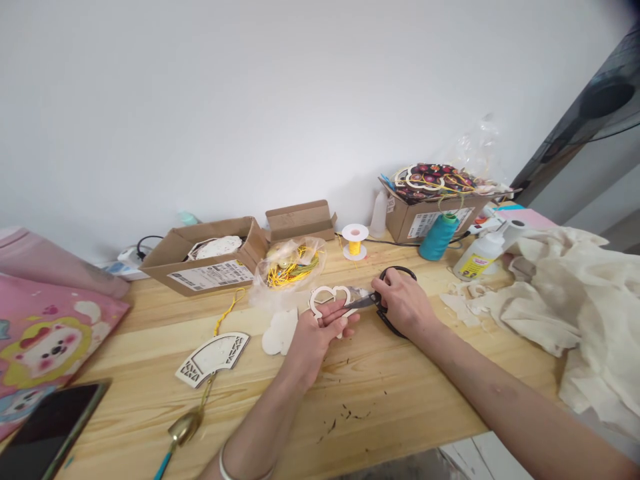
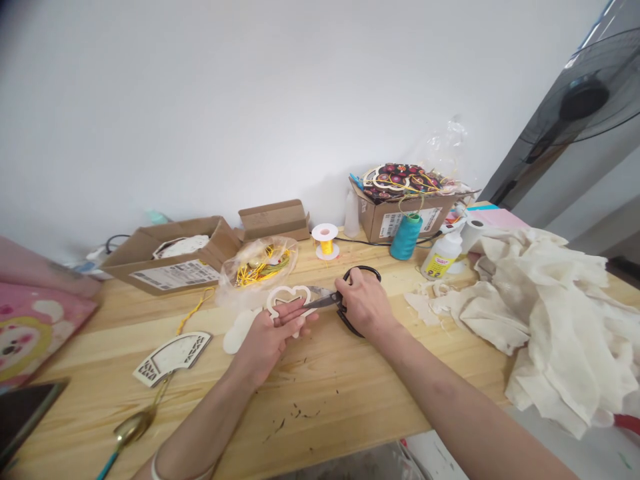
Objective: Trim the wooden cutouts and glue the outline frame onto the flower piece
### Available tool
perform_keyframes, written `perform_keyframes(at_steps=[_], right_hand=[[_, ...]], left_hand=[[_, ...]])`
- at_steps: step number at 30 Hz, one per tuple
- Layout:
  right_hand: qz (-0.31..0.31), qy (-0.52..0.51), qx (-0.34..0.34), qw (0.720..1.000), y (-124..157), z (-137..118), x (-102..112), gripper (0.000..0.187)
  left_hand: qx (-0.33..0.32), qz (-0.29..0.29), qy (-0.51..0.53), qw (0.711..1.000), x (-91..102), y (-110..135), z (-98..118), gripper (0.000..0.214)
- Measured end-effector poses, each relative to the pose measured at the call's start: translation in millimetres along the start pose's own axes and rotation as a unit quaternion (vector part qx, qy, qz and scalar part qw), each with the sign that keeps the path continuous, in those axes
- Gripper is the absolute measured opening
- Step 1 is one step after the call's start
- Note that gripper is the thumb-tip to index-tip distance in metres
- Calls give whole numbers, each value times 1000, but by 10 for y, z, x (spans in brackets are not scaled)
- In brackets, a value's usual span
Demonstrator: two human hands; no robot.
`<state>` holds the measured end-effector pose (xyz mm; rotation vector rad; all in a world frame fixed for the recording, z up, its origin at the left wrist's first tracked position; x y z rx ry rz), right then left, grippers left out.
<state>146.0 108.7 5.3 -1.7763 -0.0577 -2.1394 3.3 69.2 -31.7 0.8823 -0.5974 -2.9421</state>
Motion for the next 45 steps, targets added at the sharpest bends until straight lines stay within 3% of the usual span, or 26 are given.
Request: perform_keyframes(at_steps=[17,30,45], right_hand=[[-7,6,-34,999,7,40,-31,18],[-21,-5,-64,998,12,81,-8,20],[-29,-6,-30,999,0,34,-33,18]], left_hand=[[0,40,47,998,-50,58,-36,27],[-37,80,93,992,-78,67,-86,27],[-54,84,74,992,-30,-7,-80,28]])
Point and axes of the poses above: each hand's wrist, its own y-axis away from the middle knuckle, its own x-axis out of the back of the hand, z = x × y, the point moved 9 cm from there along -y, towards the middle knuckle, and after that the axes turned 14 degrees about y, right-handed, at the moved point
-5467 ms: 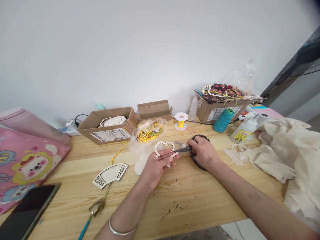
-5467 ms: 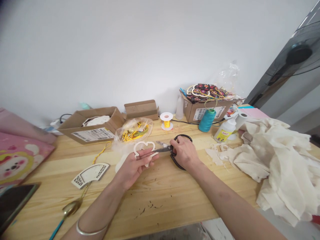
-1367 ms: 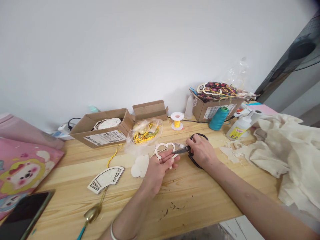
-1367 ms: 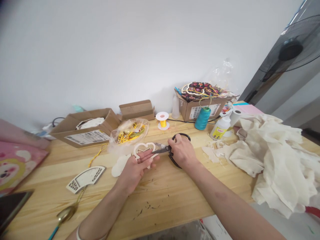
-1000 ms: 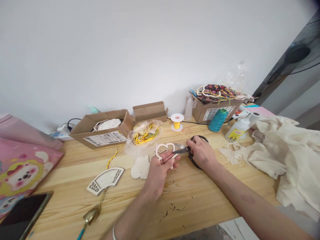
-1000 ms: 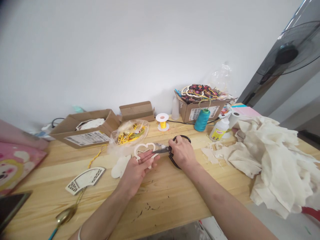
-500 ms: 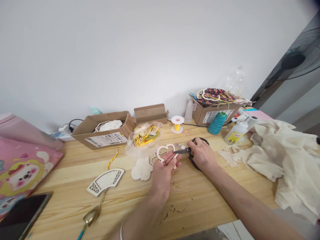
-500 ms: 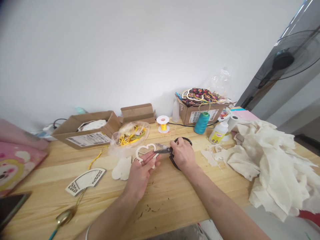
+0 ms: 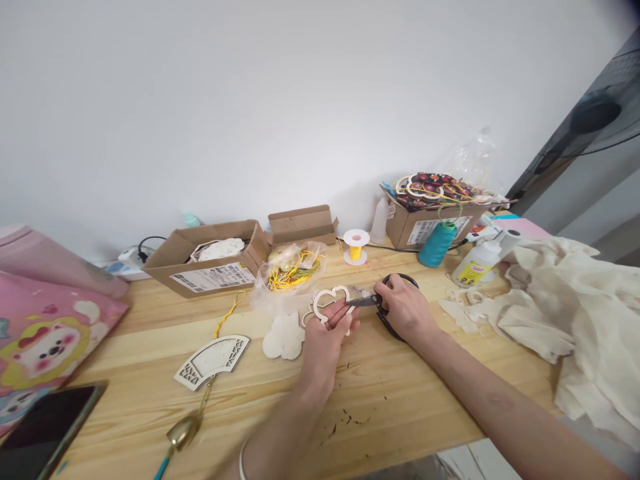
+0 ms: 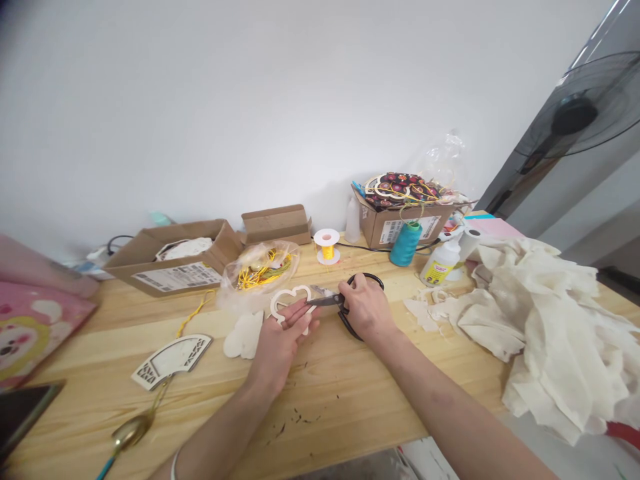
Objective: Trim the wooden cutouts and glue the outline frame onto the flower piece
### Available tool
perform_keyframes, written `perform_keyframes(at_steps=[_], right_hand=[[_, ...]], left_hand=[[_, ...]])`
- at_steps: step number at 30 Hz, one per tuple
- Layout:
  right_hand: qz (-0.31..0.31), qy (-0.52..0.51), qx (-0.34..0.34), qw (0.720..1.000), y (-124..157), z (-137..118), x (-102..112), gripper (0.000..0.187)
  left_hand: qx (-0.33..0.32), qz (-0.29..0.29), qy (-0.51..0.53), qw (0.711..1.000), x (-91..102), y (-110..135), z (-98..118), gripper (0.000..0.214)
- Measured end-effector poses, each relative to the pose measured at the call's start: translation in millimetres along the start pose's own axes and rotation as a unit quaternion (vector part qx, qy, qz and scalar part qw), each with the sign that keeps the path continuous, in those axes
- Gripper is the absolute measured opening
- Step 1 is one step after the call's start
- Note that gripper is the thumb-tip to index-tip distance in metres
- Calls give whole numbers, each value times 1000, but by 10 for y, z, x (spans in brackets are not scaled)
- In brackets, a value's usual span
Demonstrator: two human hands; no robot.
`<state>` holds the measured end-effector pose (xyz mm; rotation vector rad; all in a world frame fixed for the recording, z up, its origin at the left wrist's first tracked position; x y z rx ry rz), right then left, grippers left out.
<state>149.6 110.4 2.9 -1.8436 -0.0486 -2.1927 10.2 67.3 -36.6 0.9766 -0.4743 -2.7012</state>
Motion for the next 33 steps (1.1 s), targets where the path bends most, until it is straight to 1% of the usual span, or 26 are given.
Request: perform_keyframes(at_steps=[6,12,16,22,27,33], right_hand=[[-3,6,-12,1000,3,4,-13,18],[-11,0,-31,999,1,22,-47,19],[4,-12,-36,999,6,39,-12,22],[31,-33,-32,998,11,44,37,26],[10,-24,-33,999,9,42,-32,22],[-3,-18,-50,999,13,80,-34,22]], left_hand=[[7,-18,15,1000,-66,44,-29,26],[19,-6,23,1000,-68,92,-20,24],[23,-6,23,999,-80,99,-11,23],[13,-22,33,999,-113,90,-18,23],[17,-15,26,999,-106,111,-17,22],[32,-16,32,999,-61,144,-27,23]])
Point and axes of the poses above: each hand's wrist, its own y-axis away from the middle knuckle, its own x-axis out of the back of the hand, z = x × y, the point moved 9 cm from there along -y, towards the middle knuckle, and after that the axes turned 14 degrees about y, right-handed, at the moved point
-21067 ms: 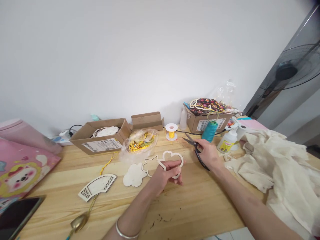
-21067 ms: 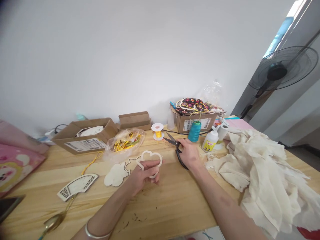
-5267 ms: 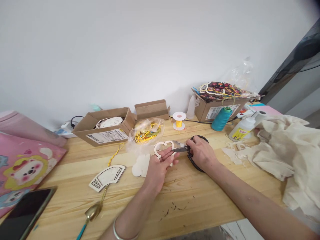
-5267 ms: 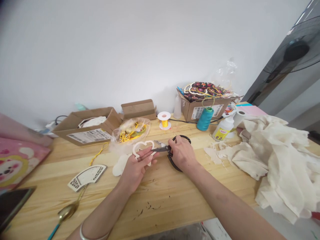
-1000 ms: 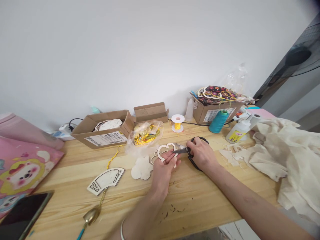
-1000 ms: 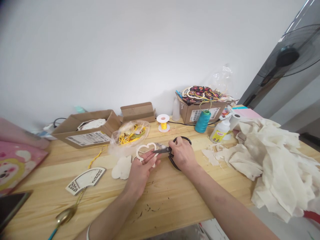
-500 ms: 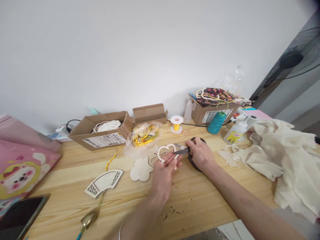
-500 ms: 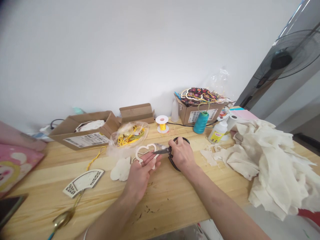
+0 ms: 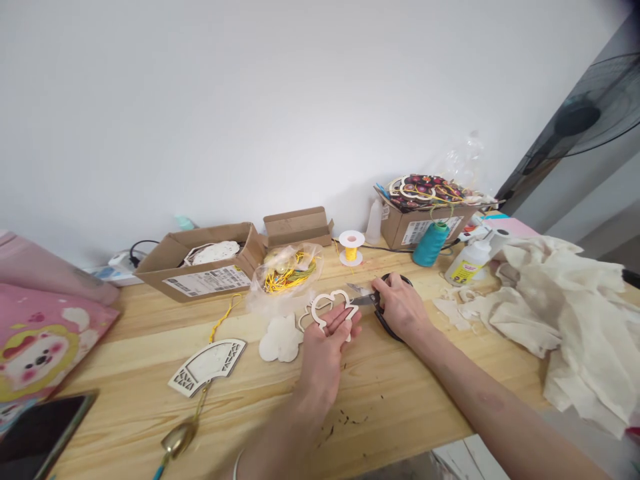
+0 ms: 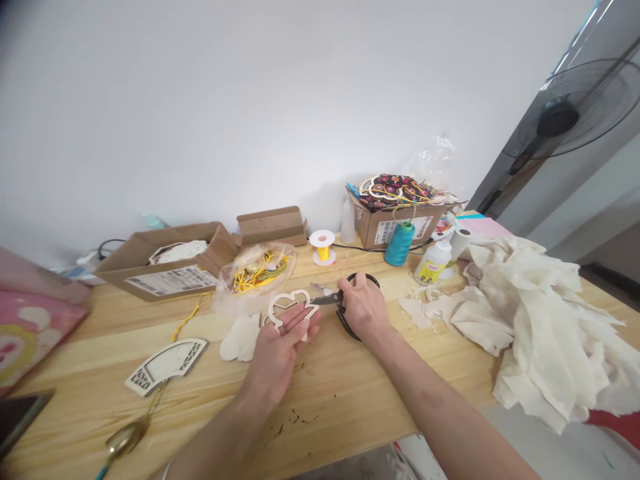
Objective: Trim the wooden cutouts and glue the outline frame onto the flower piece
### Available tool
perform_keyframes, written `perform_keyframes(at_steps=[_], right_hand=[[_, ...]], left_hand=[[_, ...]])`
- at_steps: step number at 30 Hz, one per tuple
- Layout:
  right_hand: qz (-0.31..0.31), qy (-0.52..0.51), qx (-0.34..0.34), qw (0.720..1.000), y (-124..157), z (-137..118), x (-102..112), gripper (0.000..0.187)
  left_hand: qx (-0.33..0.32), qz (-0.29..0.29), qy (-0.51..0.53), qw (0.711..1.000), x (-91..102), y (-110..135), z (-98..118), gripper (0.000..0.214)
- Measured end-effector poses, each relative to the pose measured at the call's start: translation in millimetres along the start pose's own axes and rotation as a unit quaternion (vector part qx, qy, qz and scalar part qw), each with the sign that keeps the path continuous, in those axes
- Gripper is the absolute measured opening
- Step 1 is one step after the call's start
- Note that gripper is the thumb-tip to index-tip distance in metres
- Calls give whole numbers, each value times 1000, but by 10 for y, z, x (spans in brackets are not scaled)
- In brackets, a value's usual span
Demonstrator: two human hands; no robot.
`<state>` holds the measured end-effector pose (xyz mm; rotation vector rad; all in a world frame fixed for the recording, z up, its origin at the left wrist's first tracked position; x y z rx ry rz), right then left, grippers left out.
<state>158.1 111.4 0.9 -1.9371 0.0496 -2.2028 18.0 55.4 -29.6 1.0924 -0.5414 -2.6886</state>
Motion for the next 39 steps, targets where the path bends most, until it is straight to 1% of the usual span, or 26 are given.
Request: perform_keyframes(at_steps=[3,9,12,16,18,19,21,23,24,26,28,31,36,39], right_hand=[[-1,-3,7,1000,-6,1,12,24],[26,-15,13,999,-14,4,69,29],[17,-34,26,999,-3,-19,84,32],[-4,-85,73,994,34,-65,101,30],[24,-157,84,984,48,-50,168,32],[53,-205,79,974,53,-21,223,34],[120,-296,66,945,71,31,333,36],[158,-346,80,921,90,-6,400,39],[163,-352,96,917,96,-59,415,40],[160,-341,126,918,100,-167,417,39],[149,-329,137,922,96,-224,395,38],[134,-336,148,921,90,-237,354,38],[143,-365,151,907,92,-164,347,35],[134,-358,175,908,111,-195,354,37]], left_hand=[[1,0,2,1000,21,-7,-8,24],[6,-5,9,1000,5,-26,-26,25],[-21,-11,-5,1000,-1,-46,24,28],[-64,8,-25,998,59,-85,133,31],[-65,9,-29,997,67,-97,152,32],[-61,4,-32,998,55,-98,150,33],[-53,-8,-46,997,19,-95,129,36],[-49,-30,-73,996,-40,-87,93,37],[-49,-47,-88,994,-78,-82,73,36],[-49,-84,-107,990,-155,-72,34,34],[-44,-103,-110,988,-194,-67,6,32],[-31,-97,-110,989,-189,-64,-7,33],[1,-91,-112,989,-170,-50,-32,35],[-4,-97,-120,988,-164,-63,-36,34]])
Point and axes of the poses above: each hand's wrist, its own y-axis away from the middle knuckle, its own x-axis out of the back of the hand, z = x × y, the point moved 9 cm from there along -y, towards the middle knuckle, and after that the axes turned 14 degrees about y, right-handed, at the moved point
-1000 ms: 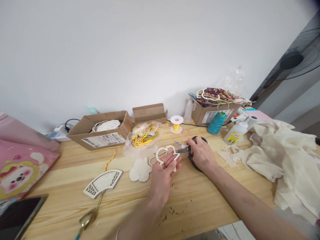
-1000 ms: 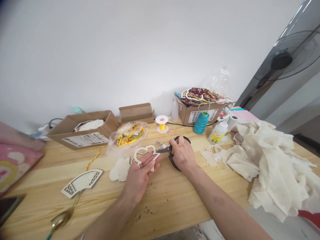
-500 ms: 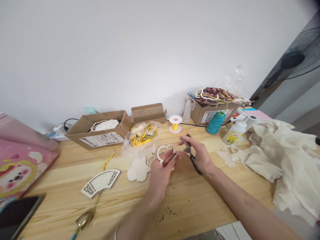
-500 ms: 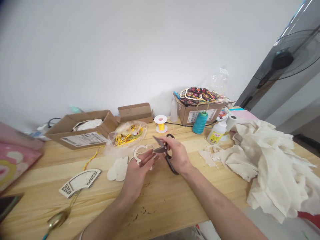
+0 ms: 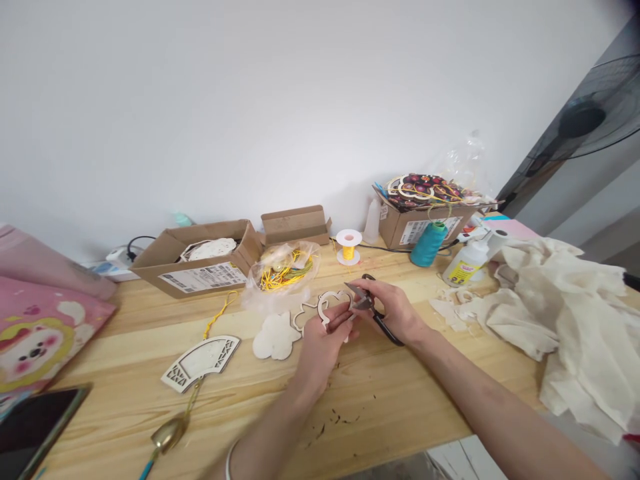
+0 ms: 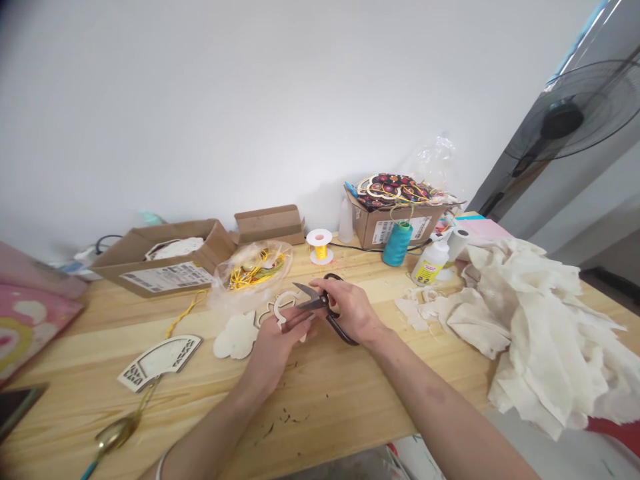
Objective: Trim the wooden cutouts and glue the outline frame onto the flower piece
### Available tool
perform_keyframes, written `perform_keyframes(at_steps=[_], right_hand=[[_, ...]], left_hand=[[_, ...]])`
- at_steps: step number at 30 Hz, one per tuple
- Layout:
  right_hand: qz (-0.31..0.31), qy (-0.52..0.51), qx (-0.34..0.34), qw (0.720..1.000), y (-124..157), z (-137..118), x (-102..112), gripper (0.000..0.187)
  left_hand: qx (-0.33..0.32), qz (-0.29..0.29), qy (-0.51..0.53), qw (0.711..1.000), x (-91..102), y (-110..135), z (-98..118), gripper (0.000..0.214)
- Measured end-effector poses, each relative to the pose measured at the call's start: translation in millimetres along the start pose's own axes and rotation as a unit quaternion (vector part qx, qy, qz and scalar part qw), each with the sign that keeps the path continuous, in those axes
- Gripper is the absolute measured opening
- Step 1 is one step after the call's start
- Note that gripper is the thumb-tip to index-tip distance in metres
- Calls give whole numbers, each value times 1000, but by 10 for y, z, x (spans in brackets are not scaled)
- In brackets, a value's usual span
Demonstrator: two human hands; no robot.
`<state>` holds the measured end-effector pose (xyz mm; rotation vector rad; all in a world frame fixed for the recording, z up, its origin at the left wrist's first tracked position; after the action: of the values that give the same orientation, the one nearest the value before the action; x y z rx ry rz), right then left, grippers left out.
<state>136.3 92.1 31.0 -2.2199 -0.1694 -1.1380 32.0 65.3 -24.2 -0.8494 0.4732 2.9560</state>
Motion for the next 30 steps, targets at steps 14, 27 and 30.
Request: perform_keyframes(at_steps=[14,27,30], right_hand=[[-32,18,17,999,1,-29,-71,39],[217,-90,-232,944,101,732,676,25],[170,-25,-229,958,133,727,853,28]], left_hand=[[40,-52,-25,998,-1,-41,-37,27],[148,-40,61,986,45,33,-195,28],[144,-42,71,986,26,27,-170,26]])
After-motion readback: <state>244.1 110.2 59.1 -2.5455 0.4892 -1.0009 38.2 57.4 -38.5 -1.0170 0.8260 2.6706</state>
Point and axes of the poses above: each hand's wrist, its own y-axis away from the middle knuckle, its own x-axis out of the back of the hand, z = x × y, the point moved 9 cm from there along -y, towards the middle knuckle, and after that the axes turned 14 degrees about y, right-handed, at the moved point
